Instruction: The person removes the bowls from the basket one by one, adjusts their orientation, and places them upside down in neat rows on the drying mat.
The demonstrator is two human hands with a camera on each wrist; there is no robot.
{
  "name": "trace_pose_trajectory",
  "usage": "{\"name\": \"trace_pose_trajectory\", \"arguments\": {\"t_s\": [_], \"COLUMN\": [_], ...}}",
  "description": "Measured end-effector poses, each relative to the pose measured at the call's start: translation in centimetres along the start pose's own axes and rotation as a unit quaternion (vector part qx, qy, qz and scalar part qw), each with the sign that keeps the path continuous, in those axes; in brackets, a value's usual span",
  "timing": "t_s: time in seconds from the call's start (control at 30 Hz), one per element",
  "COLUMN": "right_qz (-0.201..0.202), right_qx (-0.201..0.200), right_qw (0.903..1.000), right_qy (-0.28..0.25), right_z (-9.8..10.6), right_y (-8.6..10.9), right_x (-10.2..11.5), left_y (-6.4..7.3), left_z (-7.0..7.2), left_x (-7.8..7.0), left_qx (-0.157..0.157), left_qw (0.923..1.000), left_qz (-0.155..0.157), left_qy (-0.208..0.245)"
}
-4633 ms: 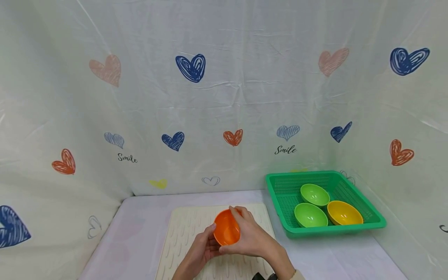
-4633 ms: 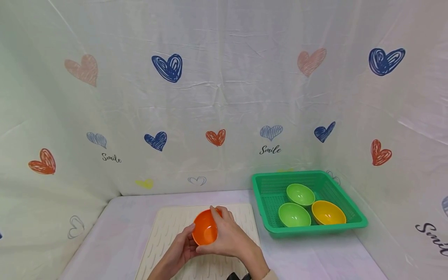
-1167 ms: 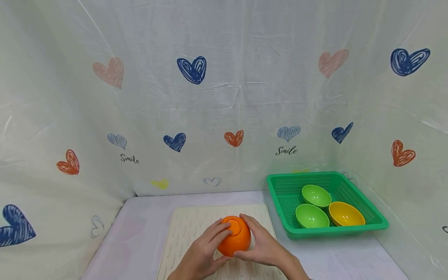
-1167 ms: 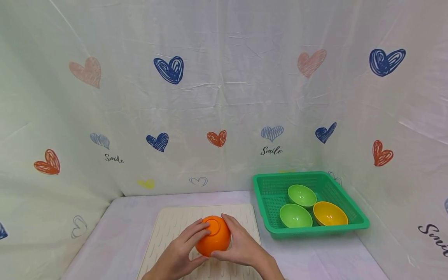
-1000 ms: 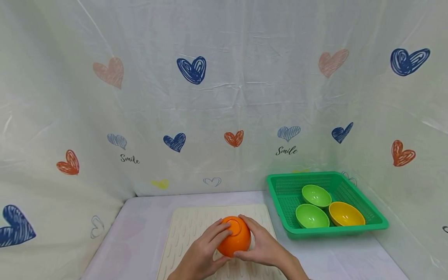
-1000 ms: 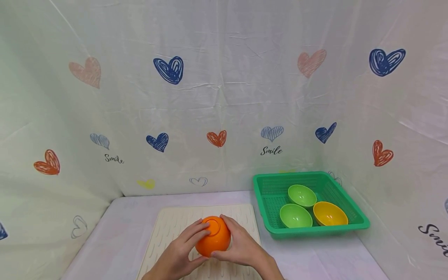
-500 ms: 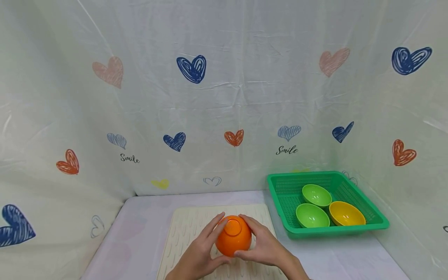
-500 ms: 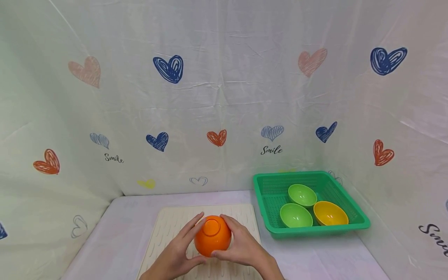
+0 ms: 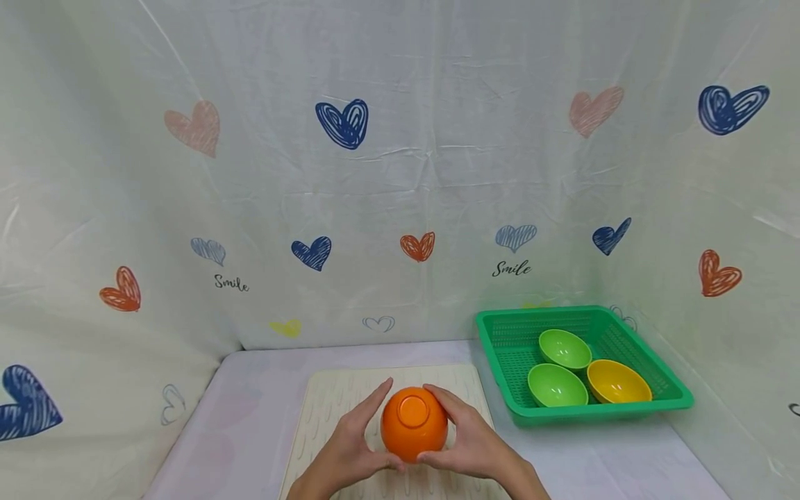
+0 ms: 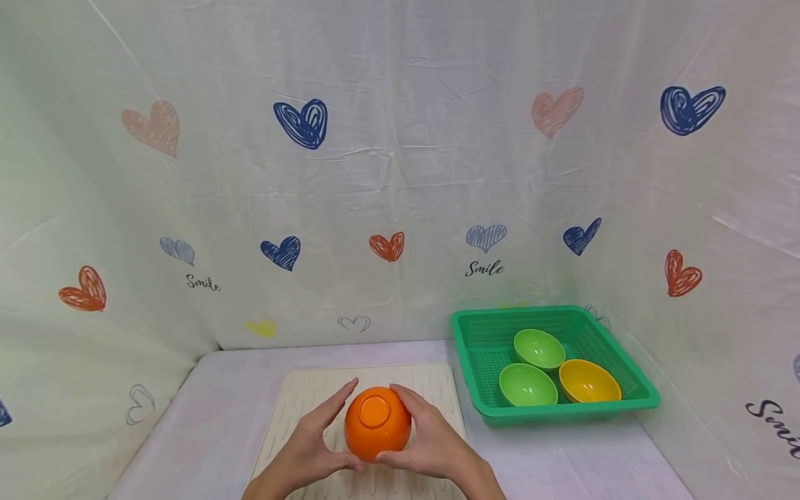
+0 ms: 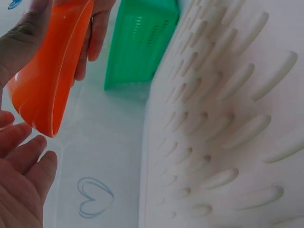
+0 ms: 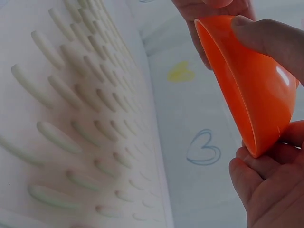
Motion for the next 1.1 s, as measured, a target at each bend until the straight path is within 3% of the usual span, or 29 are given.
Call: {"name": "trace_pose_trajectory", "arguments": {"t_s": [0.3, 0.53, 0.87, 1.1], "right_qz": [-0.009, 0.019, 0.083, 0.067], "right_qx": [0.007, -0.011, -0.063, -0.043], "right_qw": [0.9999, 0.9984, 0.9919, 0.9939], "right_qy": [-0.008, 0.053, 0.073, 0.075], "right_z": [-0.4, -0.5, -1.0, -2.1], "right_y": [-0.1, -0.2, -1.1, -2.2], "right_x": [0.0, 0.3, 1.2, 1.1], "left_y": [0.1, 0.2, 0.5, 1.2], "left_z": [-0.1, 0.1, 0.9, 1.6], "left_x": [0.1, 0.4, 1.5, 2.6], "left_qx": [-0.007, -0.023, -0.056, -0.065], "left_qw": [0.9992, 0.9987, 0.9981, 0.9969], "left_qz": [-0.039, -0.045, -0.019, 0.015], "left_qy": [0.005, -0.001, -0.018, -0.042]}}
Point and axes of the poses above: each hand's wrist, its own y-axis away from the middle knuckle, its own z-axis out of the back of the hand, x = y × z, the point moved 4 cm from there along -y, towards the middle knuckle, and after that the axes turned 5 degrees about y, right-handed, at the moved point
